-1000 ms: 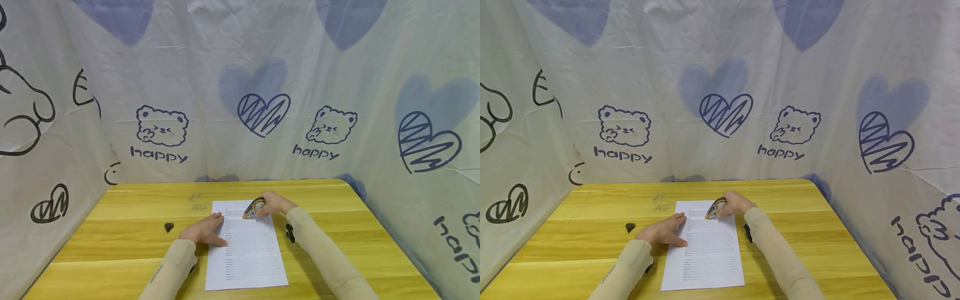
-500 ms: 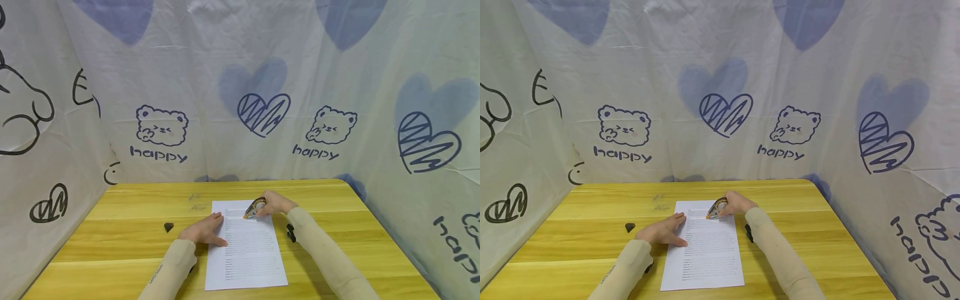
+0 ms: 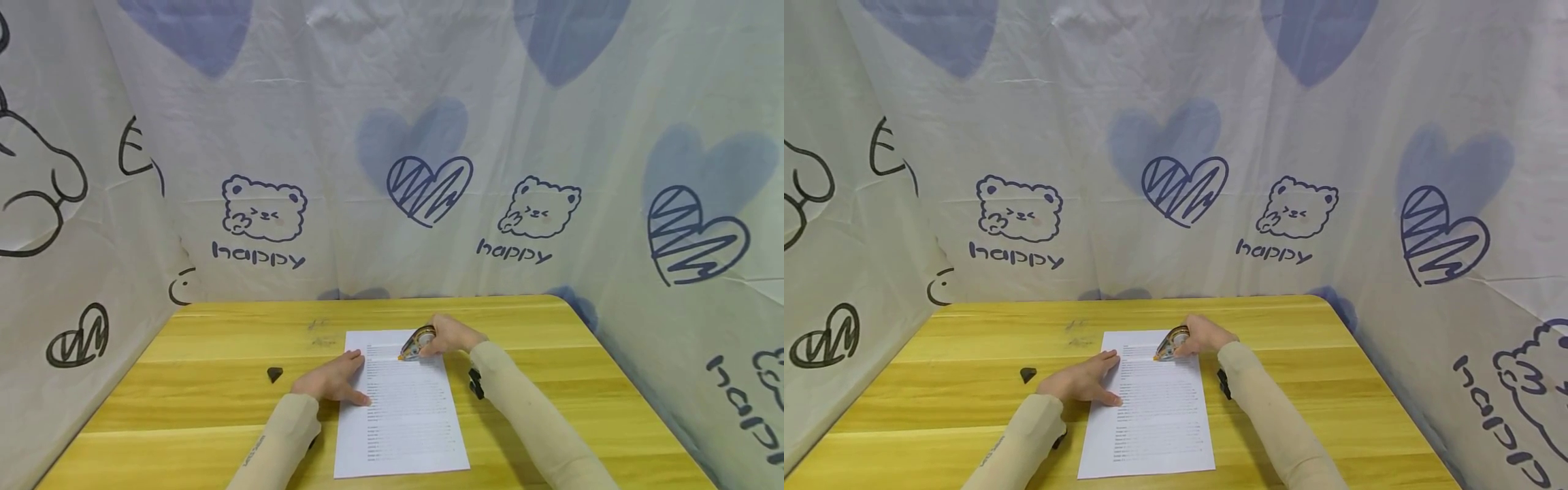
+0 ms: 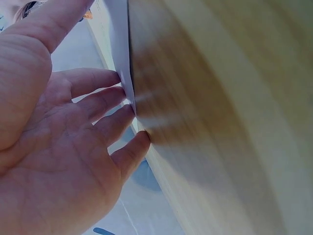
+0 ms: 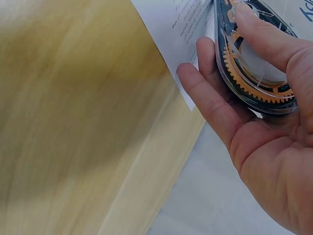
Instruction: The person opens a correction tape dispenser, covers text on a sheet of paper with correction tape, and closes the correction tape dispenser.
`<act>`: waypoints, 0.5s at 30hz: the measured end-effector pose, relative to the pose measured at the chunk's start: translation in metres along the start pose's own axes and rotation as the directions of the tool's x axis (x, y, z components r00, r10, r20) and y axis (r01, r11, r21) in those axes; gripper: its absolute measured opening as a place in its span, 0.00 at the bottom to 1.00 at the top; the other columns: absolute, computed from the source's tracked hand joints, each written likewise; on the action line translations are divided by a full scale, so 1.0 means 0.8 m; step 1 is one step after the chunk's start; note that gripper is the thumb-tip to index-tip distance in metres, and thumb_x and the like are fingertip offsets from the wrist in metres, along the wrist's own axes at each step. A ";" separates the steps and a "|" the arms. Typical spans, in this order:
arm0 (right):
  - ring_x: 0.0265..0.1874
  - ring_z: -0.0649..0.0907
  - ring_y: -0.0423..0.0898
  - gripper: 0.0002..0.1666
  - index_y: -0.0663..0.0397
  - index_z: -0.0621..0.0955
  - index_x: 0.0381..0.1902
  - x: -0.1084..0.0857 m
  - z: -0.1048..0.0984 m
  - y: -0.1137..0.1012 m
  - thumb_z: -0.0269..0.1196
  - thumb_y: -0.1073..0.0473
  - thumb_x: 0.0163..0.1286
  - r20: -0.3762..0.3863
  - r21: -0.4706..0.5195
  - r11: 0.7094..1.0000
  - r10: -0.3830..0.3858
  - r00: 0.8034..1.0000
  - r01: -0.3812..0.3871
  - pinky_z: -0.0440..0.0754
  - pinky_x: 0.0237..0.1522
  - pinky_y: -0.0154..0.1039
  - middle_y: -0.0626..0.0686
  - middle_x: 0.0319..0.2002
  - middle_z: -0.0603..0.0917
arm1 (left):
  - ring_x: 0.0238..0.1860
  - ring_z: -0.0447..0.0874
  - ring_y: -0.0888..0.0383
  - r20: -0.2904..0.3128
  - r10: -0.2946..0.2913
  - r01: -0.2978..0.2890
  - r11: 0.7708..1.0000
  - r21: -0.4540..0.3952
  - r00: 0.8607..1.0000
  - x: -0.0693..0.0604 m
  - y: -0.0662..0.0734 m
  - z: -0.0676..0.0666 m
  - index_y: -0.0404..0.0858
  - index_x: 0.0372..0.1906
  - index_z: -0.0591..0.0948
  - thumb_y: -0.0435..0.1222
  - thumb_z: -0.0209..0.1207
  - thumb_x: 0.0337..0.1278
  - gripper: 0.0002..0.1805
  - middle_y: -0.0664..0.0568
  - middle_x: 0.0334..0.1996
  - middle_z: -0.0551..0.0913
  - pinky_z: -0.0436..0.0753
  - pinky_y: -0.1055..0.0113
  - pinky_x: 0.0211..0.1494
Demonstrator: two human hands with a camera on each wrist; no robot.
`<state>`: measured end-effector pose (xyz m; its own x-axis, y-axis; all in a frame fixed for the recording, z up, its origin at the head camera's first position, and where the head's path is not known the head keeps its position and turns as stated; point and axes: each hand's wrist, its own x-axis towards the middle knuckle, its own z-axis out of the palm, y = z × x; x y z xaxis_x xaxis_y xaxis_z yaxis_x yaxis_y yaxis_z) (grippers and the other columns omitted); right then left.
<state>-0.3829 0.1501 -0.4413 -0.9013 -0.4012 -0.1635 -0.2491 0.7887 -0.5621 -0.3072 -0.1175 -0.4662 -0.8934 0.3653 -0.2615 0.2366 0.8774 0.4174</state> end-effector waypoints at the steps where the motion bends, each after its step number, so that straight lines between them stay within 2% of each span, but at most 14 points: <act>1: 0.26 0.78 0.42 0.19 0.62 0.81 0.40 0.000 0.000 0.000 0.75 0.58 0.56 0.001 -0.003 1.000 -0.002 1.000 0.002 0.76 0.25 0.32 0.51 0.29 0.84 | 0.78 0.50 0.45 -0.001 -0.001 0.001 1.000 -0.001 1.000 0.000 0.000 0.001 0.35 0.75 0.61 0.49 0.72 0.48 0.51 0.45 0.77 0.55 0.55 0.49 0.78; 6: 0.27 0.78 0.42 0.20 0.62 0.80 0.41 0.000 0.000 0.003 0.75 0.57 0.56 -0.006 -0.019 1.000 0.005 1.000 -0.005 0.76 0.25 0.32 0.51 0.30 0.83 | 0.78 0.50 0.45 -0.002 -0.002 0.002 1.000 -0.005 1.000 -0.001 0.000 0.001 0.35 0.75 0.61 0.50 0.72 0.48 0.51 0.45 0.77 0.55 0.55 0.49 0.78; 15: 0.22 0.76 0.40 0.13 0.60 0.82 0.35 -0.001 -0.002 0.007 0.74 0.60 0.57 0.018 0.013 1.000 -0.008 1.000 0.008 0.76 0.23 0.32 0.52 0.27 0.85 | 0.78 0.50 0.45 -0.011 0.002 -0.002 1.000 -0.001 1.000 0.000 0.000 0.003 0.35 0.75 0.61 0.50 0.72 0.49 0.51 0.45 0.77 0.55 0.55 0.49 0.78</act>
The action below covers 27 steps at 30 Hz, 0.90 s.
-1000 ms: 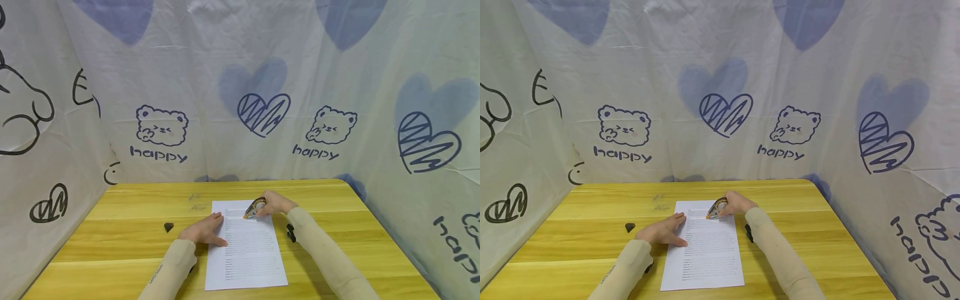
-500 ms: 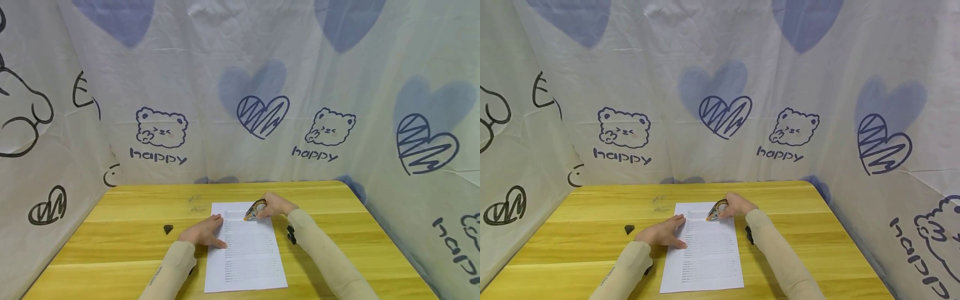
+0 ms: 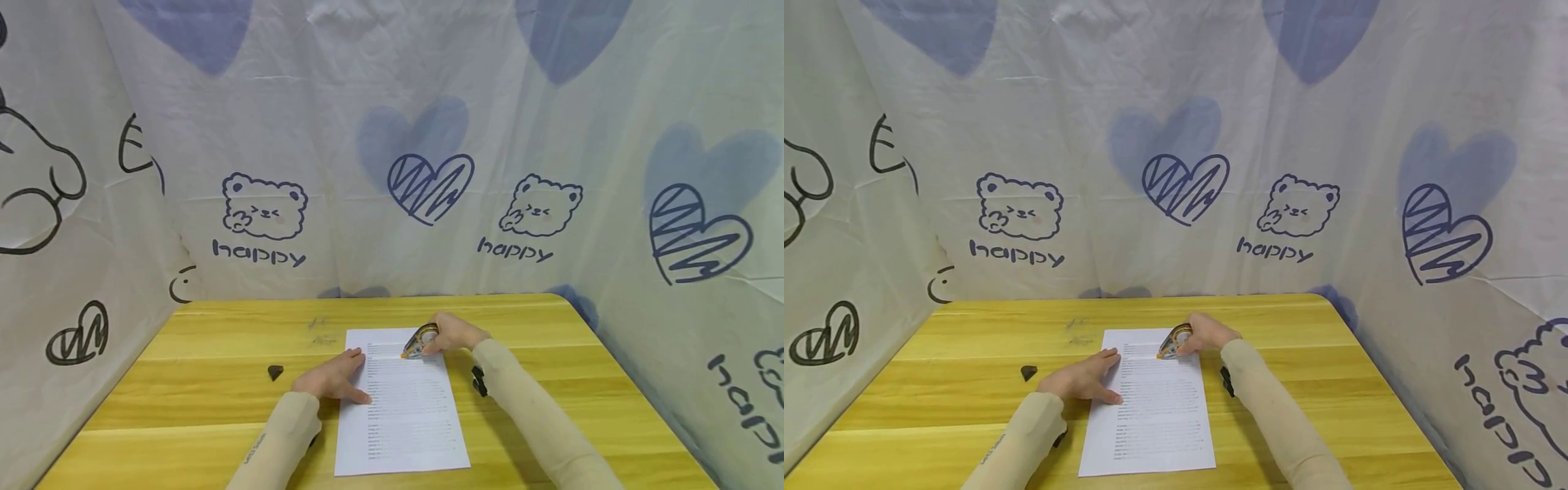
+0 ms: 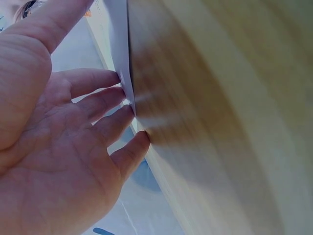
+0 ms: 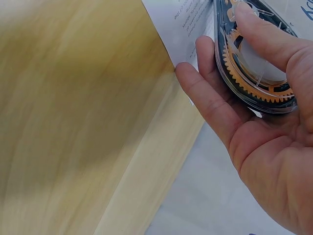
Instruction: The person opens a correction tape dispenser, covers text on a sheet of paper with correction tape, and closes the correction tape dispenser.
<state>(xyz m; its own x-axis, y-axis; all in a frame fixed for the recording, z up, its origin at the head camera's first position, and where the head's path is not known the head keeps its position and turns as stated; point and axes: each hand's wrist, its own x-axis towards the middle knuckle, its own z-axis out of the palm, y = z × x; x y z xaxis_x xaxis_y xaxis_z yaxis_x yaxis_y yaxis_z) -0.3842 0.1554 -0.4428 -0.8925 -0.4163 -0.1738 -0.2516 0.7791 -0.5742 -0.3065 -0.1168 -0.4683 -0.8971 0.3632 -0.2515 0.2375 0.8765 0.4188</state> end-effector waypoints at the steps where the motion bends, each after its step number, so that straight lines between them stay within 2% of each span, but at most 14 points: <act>1: 0.22 0.76 0.40 0.13 0.60 0.82 0.36 0.000 0.000 0.000 0.74 0.60 0.57 0.001 -0.001 1.000 -0.003 1.000 0.003 0.76 0.23 0.32 0.52 0.27 0.85 | 0.78 0.50 0.45 -0.002 0.003 -0.003 1.000 0.003 1.000 0.000 0.000 0.000 0.35 0.74 0.61 0.49 0.72 0.49 0.51 0.44 0.77 0.55 0.56 0.49 0.78; 5: 0.21 0.75 0.40 0.14 0.62 0.82 0.36 0.000 -0.001 0.001 0.74 0.61 0.57 0.007 0.000 1.000 -0.006 1.000 0.006 0.75 0.22 0.32 0.52 0.27 0.85 | 0.78 0.51 0.45 -0.004 0.005 -0.005 1.000 0.011 1.000 -0.001 -0.001 0.000 0.35 0.74 0.62 0.49 0.72 0.48 0.51 0.44 0.77 0.56 0.56 0.49 0.78; 10: 0.19 0.73 0.40 0.11 0.60 0.83 0.32 0.000 -0.002 0.002 0.74 0.61 0.56 0.000 -0.016 1.000 -0.009 1.000 0.009 0.71 0.20 0.31 0.50 0.24 0.84 | 0.78 0.51 0.45 -0.004 0.008 -0.008 1.000 0.012 1.000 -0.001 -0.003 0.000 0.35 0.74 0.62 0.49 0.72 0.48 0.51 0.44 0.77 0.56 0.57 0.50 0.78; 27: 0.20 0.76 0.40 0.14 0.60 0.82 0.35 -0.005 -0.004 0.004 0.75 0.61 0.56 -0.015 -0.017 1.000 0.014 1.000 -0.014 0.74 0.21 0.31 0.51 0.25 0.84 | 0.77 0.52 0.44 -0.007 0.009 -0.009 1.000 0.008 1.000 -0.003 -0.002 0.000 0.34 0.74 0.62 0.49 0.73 0.48 0.51 0.43 0.77 0.56 0.57 0.49 0.78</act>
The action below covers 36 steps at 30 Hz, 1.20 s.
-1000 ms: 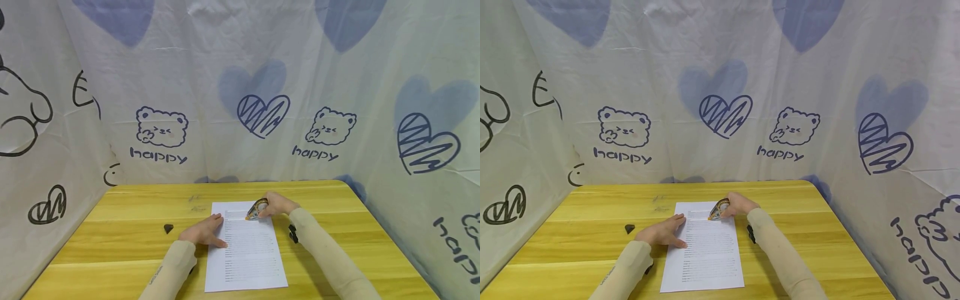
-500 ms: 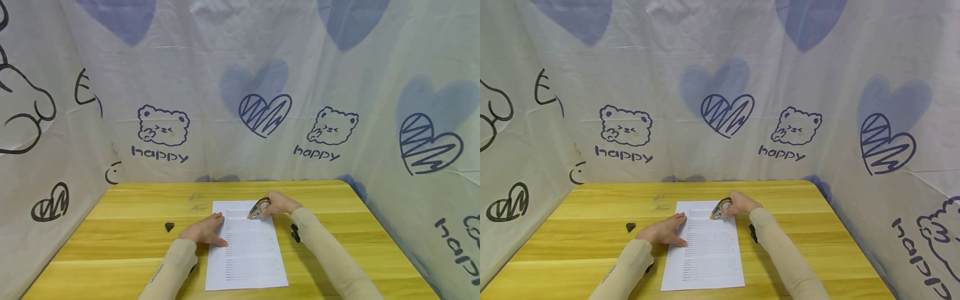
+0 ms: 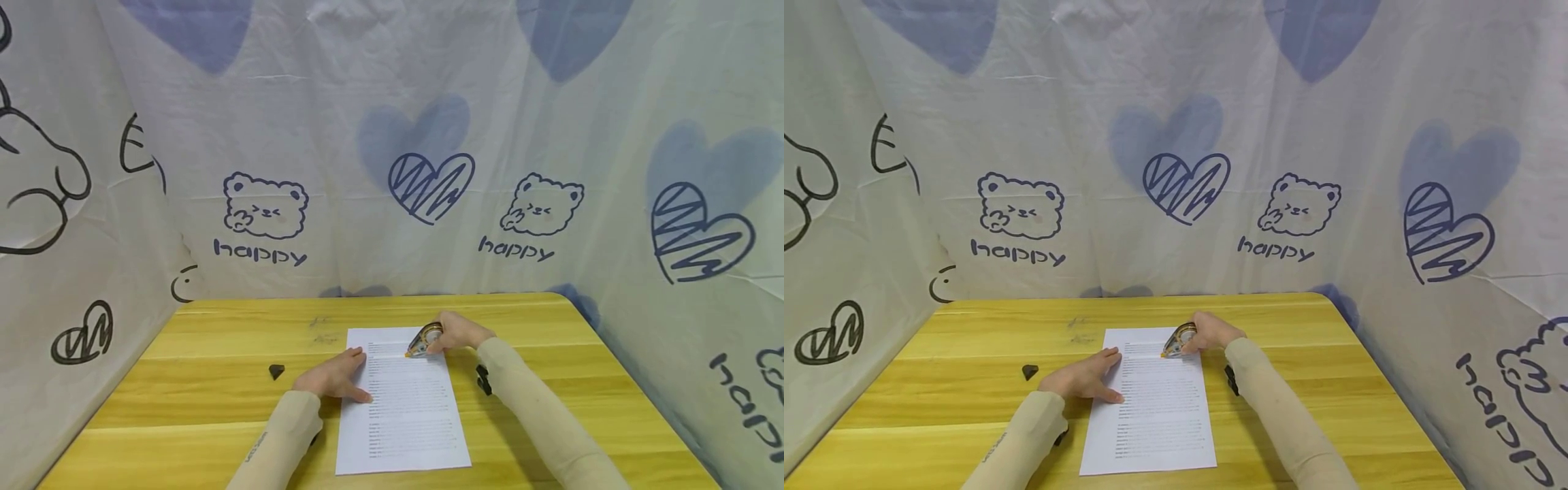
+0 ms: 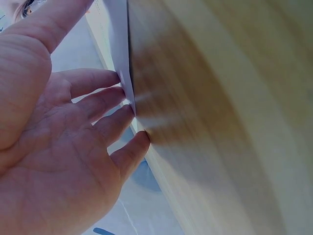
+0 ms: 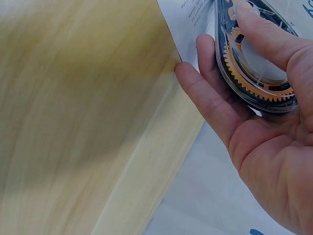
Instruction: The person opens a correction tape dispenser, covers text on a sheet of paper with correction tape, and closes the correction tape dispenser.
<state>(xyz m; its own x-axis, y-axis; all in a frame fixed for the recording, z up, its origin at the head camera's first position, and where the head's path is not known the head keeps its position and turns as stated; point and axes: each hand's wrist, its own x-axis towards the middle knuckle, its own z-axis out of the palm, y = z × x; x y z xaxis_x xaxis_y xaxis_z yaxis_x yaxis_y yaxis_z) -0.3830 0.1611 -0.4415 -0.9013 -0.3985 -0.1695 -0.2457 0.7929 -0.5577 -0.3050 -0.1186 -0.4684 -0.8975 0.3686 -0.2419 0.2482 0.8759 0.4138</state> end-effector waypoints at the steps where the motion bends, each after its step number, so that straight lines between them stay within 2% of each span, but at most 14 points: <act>1: 0.21 0.76 0.41 0.15 0.61 0.81 0.35 0.000 0.001 0.000 0.75 0.60 0.55 -0.003 -0.005 1.000 0.003 1.000 -0.003 0.75 0.21 0.31 0.51 0.25 0.84 | 0.77 0.52 0.44 0.003 -0.001 0.001 1.000 -0.002 1.000 0.000 0.000 0.000 0.34 0.74 0.62 0.49 0.73 0.48 0.51 0.43 0.77 0.56 0.57 0.48 0.78; 5: 0.22 0.77 0.41 0.17 0.61 0.80 0.36 -0.001 0.005 0.000 0.75 0.60 0.55 -0.002 -0.003 1.000 0.015 1.000 -0.015 0.77 0.23 0.32 0.52 0.26 0.83 | 0.77 0.51 0.44 0.015 -0.011 0.011 1.000 -0.006 1.000 -0.003 -0.001 0.002 0.34 0.74 0.62 0.49 0.72 0.48 0.51 0.44 0.77 0.56 0.56 0.48 0.78; 10: 0.20 0.75 0.41 0.15 0.61 0.80 0.34 -0.001 0.007 0.001 0.75 0.61 0.55 0.005 0.009 1.000 -0.006 1.000 0.006 0.74 0.21 0.31 0.52 0.24 0.83 | 0.77 0.51 0.43 0.015 -0.012 0.012 1.000 -0.011 1.000 -0.003 -0.003 0.003 0.34 0.74 0.62 0.49 0.72 0.49 0.51 0.43 0.77 0.56 0.56 0.48 0.78; 17: 0.23 0.76 0.42 0.21 0.64 0.78 0.40 -0.002 0.003 0.002 0.75 0.60 0.55 -0.014 -0.002 1.000 0.010 1.000 -0.010 0.75 0.23 0.32 0.53 0.28 0.82 | 0.77 0.51 0.43 0.003 0.008 -0.008 1.000 -0.004 1.000 0.001 -0.002 0.001 0.33 0.74 0.61 0.48 0.72 0.50 0.50 0.42 0.77 0.55 0.56 0.48 0.78; 29: 0.21 0.76 0.41 0.16 0.62 0.82 0.36 -0.001 0.002 0.003 0.75 0.60 0.55 -0.015 -0.002 1.000 0.007 1.000 -0.007 0.74 0.22 0.31 0.51 0.26 0.84 | 0.77 0.52 0.43 -0.005 0.002 -0.002 1.000 -0.021 1.000 0.004 0.000 -0.001 0.34 0.74 0.62 0.48 0.73 0.48 0.51 0.43 0.77 0.56 0.57 0.48 0.78; 36: 0.23 0.78 0.41 0.16 0.62 0.82 0.38 0.000 0.003 0.002 0.75 0.60 0.56 -0.021 -0.009 1.000 0.022 1.000 -0.022 0.78 0.24 0.32 0.50 0.27 0.84 | 0.77 0.52 0.44 -0.001 0.000 -0.001 1.000 -0.025 1.000 0.003 0.001 -0.002 0.34 0.74 0.62 0.48 0.73 0.47 0.50 0.44 0.77 0.56 0.56 0.48 0.78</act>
<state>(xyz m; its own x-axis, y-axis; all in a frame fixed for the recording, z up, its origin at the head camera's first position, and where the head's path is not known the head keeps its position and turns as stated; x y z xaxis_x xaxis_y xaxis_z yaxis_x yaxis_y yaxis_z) -0.3822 0.1613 -0.4447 -0.9138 -0.3713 -0.1645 -0.2289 0.8056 -0.5464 -0.3075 -0.1175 -0.4671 -0.8977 0.3688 -0.2410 0.2397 0.8678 0.4353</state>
